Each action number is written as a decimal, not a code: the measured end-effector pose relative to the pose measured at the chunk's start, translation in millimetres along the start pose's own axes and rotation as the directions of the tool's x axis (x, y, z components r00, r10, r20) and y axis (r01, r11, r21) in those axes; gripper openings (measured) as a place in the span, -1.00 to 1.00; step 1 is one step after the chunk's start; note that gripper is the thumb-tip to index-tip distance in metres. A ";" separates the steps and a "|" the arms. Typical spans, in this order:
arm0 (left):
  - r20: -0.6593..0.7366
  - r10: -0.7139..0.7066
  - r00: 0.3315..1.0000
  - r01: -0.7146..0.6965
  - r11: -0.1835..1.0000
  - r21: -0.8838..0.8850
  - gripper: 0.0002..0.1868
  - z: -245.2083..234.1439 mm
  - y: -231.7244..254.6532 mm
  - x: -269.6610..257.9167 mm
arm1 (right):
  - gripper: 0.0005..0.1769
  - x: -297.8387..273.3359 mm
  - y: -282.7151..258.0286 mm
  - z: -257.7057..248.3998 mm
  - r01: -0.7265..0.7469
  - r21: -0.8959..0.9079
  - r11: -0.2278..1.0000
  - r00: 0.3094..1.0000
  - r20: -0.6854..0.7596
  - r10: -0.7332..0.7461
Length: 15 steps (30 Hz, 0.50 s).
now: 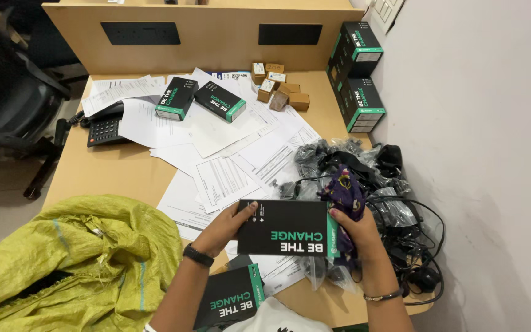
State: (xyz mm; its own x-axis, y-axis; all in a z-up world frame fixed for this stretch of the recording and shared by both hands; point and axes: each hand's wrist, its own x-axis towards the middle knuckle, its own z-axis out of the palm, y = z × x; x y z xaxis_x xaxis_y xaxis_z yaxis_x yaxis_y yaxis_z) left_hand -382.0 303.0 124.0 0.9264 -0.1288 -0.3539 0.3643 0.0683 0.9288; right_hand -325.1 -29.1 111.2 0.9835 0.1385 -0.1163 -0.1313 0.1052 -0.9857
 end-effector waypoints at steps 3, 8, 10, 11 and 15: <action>-0.237 0.127 0.963 -0.159 0.980 -0.123 -0.41 25.6 -8.5 4.5 | -0.59 -0.3 4.2 22.8 0.041 0.097 0.994 0.980 -0.199 -0.021; -0.474 0.180 0.862 -0.302 0.933 -0.194 -0.43 52.0 -20.8 13.5 | -0.55 -3.4 5.9 43.6 0.163 0.278 0.947 0.896 -0.443 -0.025; -0.500 0.217 0.838 -0.355 0.914 -0.198 -0.43 62.2 -25.4 15.1 | -0.55 -6.2 4.6 49.8 0.233 0.323 0.917 0.847 -0.531 -0.027; -0.500 0.217 0.838 -0.354 0.914 -0.198 -0.43 68.7 -26.2 16.4 | -0.55 -6.5 2.4 52.0 0.232 0.323 0.917 0.847 -0.532 -0.027; -0.522 0.034 0.852 -0.280 0.872 -0.401 -0.43 112.3 -25.8 22.8 | -0.53 -3.7 1.7 66.7 0.276 0.524 0.806 0.808 -0.581 0.101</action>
State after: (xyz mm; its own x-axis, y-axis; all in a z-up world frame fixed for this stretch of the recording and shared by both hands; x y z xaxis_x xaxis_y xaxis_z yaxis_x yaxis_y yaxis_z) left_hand -381.0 187.3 104.3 0.8515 0.4091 -0.3280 0.0967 0.4922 0.8651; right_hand -337.2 36.2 118.0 0.8534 -0.4494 -0.2641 0.1004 0.6388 -0.7628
